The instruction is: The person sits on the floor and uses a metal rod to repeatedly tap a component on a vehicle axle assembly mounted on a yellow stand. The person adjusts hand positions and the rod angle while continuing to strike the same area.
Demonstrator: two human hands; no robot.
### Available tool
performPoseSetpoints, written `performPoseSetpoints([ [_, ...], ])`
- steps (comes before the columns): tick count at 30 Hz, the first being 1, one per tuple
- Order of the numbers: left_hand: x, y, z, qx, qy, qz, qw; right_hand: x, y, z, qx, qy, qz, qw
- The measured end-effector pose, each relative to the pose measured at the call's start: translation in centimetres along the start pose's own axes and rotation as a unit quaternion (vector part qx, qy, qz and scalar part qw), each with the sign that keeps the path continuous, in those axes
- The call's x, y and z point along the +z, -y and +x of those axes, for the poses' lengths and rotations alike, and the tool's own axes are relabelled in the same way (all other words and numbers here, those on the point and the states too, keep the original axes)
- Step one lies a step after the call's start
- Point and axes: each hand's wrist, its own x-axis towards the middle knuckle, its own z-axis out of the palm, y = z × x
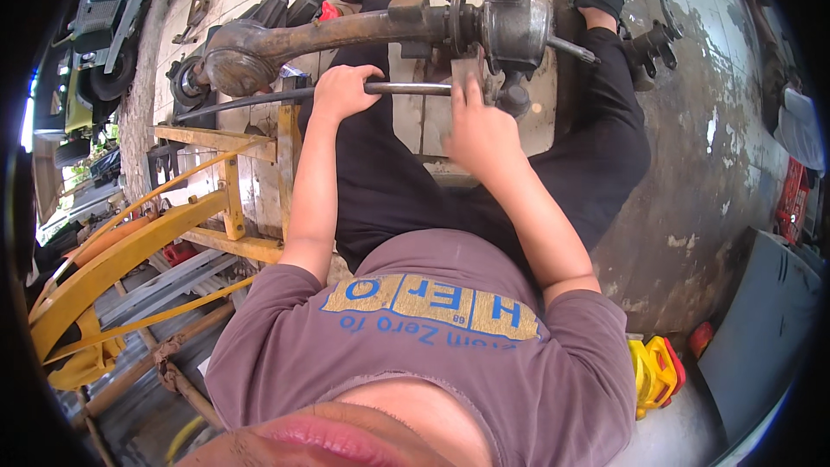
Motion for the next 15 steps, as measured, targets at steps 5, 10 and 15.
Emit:
performPoseSetpoints([
  [5,0.2,0.3,-0.1,0.000,-0.004,-0.001,1.000,-0.8,0.8,-1.1,-0.001,0.045,-0.002,0.999],
  [10,-0.1,0.1,0.1,-0.007,0.007,0.002,1.000,-0.5,0.6,-0.5,0.007,0.043,0.001,0.999],
  [15,0.1,0.3,0.2,0.005,-0.001,0.008,1.000,-0.1,-0.5,-0.1,-0.017,0.030,0.003,0.999],
])
